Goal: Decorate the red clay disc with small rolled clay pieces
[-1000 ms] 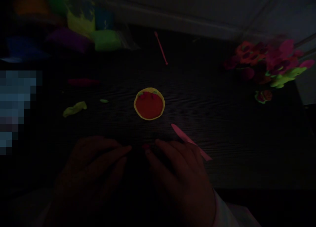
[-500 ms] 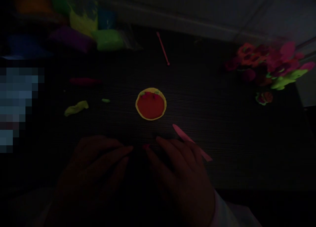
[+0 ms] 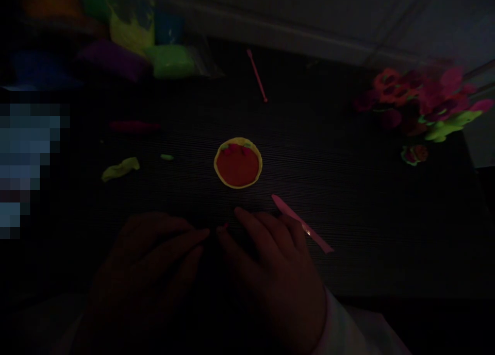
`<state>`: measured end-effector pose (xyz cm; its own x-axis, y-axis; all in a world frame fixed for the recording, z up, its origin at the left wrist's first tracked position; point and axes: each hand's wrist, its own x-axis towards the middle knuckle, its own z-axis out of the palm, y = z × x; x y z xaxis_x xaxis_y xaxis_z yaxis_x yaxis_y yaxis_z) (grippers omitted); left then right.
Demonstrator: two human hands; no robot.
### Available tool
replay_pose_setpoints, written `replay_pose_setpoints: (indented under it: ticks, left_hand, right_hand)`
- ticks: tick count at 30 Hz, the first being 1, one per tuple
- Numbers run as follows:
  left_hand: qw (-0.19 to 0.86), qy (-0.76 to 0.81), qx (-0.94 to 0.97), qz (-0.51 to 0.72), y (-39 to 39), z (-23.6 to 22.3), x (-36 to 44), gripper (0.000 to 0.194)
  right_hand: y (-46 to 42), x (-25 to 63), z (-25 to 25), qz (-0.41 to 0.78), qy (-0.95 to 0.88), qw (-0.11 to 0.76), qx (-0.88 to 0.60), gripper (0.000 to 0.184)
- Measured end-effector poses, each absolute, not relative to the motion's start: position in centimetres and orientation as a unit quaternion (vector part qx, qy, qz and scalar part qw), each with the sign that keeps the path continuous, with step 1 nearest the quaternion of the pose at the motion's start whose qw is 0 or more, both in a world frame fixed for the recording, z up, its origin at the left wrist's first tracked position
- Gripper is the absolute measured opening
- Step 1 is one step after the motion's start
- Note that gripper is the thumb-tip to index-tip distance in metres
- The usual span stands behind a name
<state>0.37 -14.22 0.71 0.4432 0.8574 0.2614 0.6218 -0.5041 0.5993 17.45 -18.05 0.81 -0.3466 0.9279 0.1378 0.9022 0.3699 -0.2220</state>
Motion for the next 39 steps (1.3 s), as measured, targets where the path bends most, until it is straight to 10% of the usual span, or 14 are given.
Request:
replay_pose_setpoints:
  ticks: [26, 39]
  left_hand:
    - [0.205, 0.454, 0.826, 0.265, -14.3, 0.5, 0.6, 0.014]
    - [0.212, 0.468, 0.834, 0.202, -14.7, 0.2, 3.6, 0.012]
  right_hand:
    - [-19.5, 20.6, 1.2, 0.05, -0.794, 0.169, -0.582, 0.025]
    - [-19.3, 23.9, 1.6, 0.009, -0.821, 0.045, -0.57, 0.031]
